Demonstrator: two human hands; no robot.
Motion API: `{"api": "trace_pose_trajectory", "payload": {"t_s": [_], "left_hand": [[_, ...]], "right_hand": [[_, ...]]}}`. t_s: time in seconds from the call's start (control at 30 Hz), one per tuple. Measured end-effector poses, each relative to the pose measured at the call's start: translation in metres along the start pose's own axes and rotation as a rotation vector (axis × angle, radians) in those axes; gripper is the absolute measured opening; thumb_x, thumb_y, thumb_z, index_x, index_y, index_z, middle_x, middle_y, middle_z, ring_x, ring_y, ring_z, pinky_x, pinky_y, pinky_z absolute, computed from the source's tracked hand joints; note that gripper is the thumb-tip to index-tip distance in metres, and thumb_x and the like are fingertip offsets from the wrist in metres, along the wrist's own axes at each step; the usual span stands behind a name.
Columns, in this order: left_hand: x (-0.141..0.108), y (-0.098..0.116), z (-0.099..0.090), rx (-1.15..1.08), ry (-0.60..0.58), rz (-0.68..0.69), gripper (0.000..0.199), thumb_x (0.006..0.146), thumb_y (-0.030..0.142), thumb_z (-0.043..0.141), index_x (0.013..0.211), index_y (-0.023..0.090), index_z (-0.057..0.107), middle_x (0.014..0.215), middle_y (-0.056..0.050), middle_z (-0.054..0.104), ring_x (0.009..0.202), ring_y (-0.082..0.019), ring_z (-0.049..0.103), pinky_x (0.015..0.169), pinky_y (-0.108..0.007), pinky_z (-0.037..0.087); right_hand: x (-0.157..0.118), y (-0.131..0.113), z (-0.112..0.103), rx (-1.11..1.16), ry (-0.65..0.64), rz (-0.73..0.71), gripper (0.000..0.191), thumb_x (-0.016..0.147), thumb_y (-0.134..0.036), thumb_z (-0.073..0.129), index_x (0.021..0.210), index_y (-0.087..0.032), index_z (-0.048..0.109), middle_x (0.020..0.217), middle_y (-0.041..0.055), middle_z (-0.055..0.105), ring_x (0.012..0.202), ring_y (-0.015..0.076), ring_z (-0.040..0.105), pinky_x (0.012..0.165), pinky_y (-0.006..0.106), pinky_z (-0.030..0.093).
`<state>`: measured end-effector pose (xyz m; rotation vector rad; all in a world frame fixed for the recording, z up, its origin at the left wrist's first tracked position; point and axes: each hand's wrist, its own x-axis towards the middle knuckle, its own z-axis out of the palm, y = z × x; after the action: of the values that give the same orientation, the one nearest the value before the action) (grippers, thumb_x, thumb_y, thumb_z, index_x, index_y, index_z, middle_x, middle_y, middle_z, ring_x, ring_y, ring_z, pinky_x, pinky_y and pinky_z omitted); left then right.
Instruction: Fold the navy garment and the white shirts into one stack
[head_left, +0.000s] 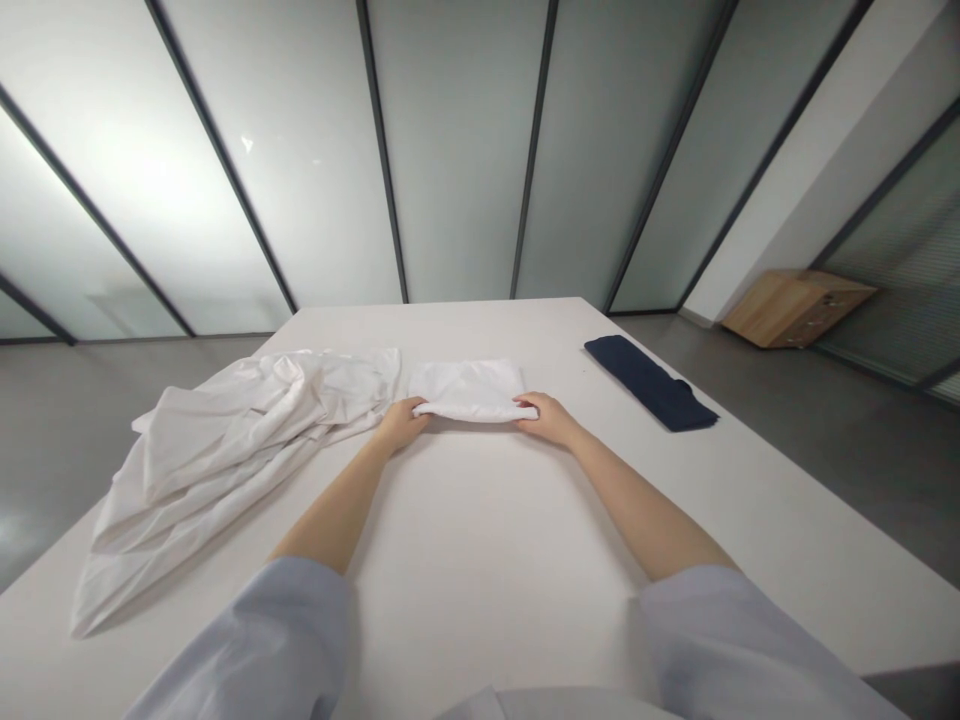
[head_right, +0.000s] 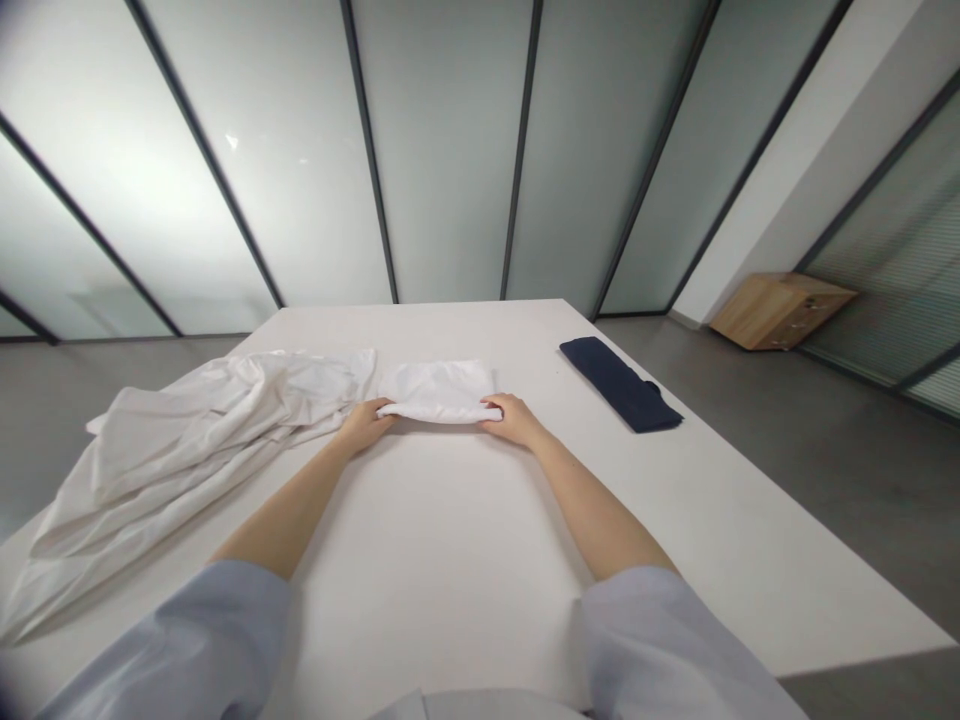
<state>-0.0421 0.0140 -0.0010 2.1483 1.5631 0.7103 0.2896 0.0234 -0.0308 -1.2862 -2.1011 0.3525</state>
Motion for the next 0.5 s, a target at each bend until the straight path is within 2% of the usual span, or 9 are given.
{"api": "trace_pose_trajectory", "payload": {"t_s": [0.1, 0.2, 0.27, 0.37, 0.5], "left_hand": [[0.001, -0.006, -0.004, -0.114, -0.049, 0.005, 0.04, 0.076, 0.04, 0.05, 0.099, 0.015, 0.07, 0.093, -0.006, 0.073, 0.087, -0.024, 0.066, 0.08, -0.033, 0.05], [0.003, -0.015, -0.004, -0.163, -0.041, 0.01, 0.044, 0.075, 0.041, 0.051, 0.104, 0.015, 0.069, 0.103, -0.007, 0.072, 0.097, -0.025, 0.064, 0.088, -0.035, 0.048], [0.004, -0.021, -0.004, -0.12, -0.008, 0.015, 0.047, 0.071, 0.036, 0.053, 0.11, 0.014, 0.066, 0.114, -0.008, 0.068, 0.106, -0.026, 0.062, 0.095, -0.036, 0.046], [0.005, -0.029, -0.004, 0.018, 0.015, 0.078, 0.054, 0.063, 0.026, 0.057, 0.117, 0.017, 0.063, 0.127, -0.008, 0.061, 0.119, -0.027, 0.055, 0.105, -0.038, 0.039], [0.004, -0.032, -0.003, 0.132, 0.037, 0.138, 0.064, 0.067, 0.034, 0.062, 0.129, 0.018, 0.055, 0.139, -0.01, 0.052, 0.132, -0.028, 0.043, 0.111, -0.042, 0.032]], "right_hand": [[0.002, 0.007, 0.002, -0.042, 0.003, -0.094, 0.034, 0.065, -0.024, 0.073, 0.098, -0.021, 0.073, 0.118, 0.0105, 0.064, 0.11, 0.0274, 0.059, 0.099, 0.042, 0.042], [0.003, 0.008, 0.006, 0.024, 0.012, -0.072, 0.027, 0.069, -0.021, 0.066, 0.095, -0.022, 0.074, 0.123, 0.0094, 0.063, 0.121, 0.0277, 0.052, 0.104, 0.043, 0.037], [0.003, 0.007, 0.007, 0.124, 0.006, 0.004, 0.026, 0.075, -0.023, 0.059, 0.097, -0.021, 0.072, 0.114, 0.0083, 0.068, 0.115, 0.0256, 0.057, 0.1, 0.04, 0.041], [0.003, 0.005, 0.006, 0.243, 0.021, 0.113, 0.026, 0.08, -0.029, 0.051, 0.094, -0.019, 0.071, 0.097, 0.006, 0.072, 0.096, 0.0233, 0.063, 0.089, 0.036, 0.047], [0.003, 0.006, 0.0, 0.323, 0.08, 0.185, 0.025, 0.078, -0.031, 0.049, 0.086, -0.017, 0.069, 0.088, 0.0037, 0.072, 0.088, 0.0221, 0.063, 0.081, 0.032, 0.048]]}}
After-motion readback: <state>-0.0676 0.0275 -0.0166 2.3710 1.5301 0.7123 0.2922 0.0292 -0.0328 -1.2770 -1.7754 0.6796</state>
